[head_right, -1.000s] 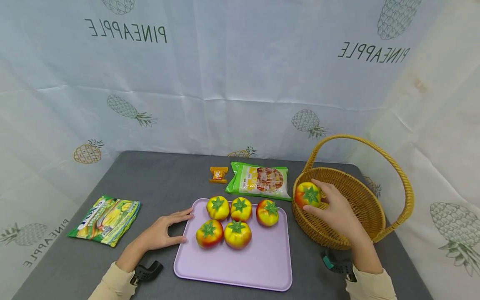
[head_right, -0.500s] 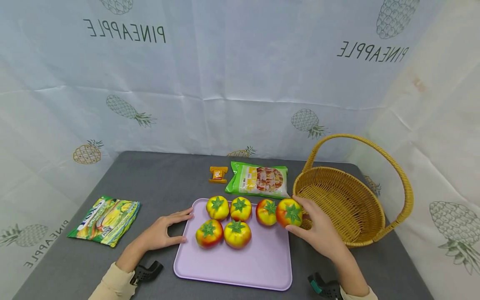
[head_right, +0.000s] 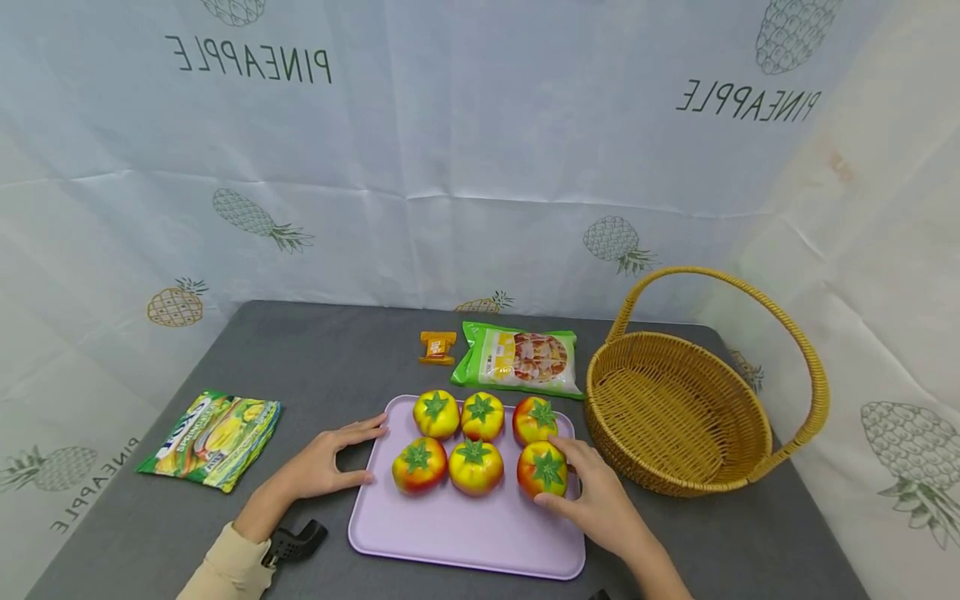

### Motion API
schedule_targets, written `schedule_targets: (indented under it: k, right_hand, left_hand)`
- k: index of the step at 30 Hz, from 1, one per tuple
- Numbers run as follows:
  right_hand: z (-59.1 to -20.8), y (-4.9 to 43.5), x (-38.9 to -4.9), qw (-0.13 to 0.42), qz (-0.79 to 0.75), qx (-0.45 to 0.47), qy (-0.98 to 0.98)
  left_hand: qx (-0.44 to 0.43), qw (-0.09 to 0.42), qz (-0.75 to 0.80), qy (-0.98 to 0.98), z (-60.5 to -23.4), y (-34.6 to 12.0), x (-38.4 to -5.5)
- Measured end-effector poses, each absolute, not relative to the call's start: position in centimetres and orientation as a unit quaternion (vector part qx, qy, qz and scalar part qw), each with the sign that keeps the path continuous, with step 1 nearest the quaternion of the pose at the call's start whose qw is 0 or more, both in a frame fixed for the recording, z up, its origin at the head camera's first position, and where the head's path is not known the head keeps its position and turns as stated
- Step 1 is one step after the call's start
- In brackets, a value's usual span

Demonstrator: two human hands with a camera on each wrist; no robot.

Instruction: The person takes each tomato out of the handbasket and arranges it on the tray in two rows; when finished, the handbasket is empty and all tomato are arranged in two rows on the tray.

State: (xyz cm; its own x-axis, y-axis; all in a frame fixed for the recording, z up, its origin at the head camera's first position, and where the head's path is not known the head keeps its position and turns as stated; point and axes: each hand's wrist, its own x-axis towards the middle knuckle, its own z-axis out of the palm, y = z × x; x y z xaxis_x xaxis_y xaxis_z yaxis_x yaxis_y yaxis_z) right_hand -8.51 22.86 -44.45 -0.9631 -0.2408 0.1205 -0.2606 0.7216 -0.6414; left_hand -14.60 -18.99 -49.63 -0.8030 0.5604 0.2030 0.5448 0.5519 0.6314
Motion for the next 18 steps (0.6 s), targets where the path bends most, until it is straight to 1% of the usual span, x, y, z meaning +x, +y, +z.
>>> schedule_targets:
  k: [9,14,18]
  right_hand:
    - [-45.9,22.0,-8.1,0.007,0.365,0.143,-0.92]
    - [-46.1,21.7,-8.0,0.002,0.37,0.135,-0.919]
    - [-46.1,21.6,-8.0,-0.012,0.37,0.125,-0.92]
  left_hand:
    - [0.317,0.012,0.356,0.879,-49.8,-19.0,-14.8]
    - [0.318,0.01,0.355,0.879,-49.8,-19.1,-14.7]
    - [0.318,0.006,0.353,0.88,-49.8,-19.1,-14.7]
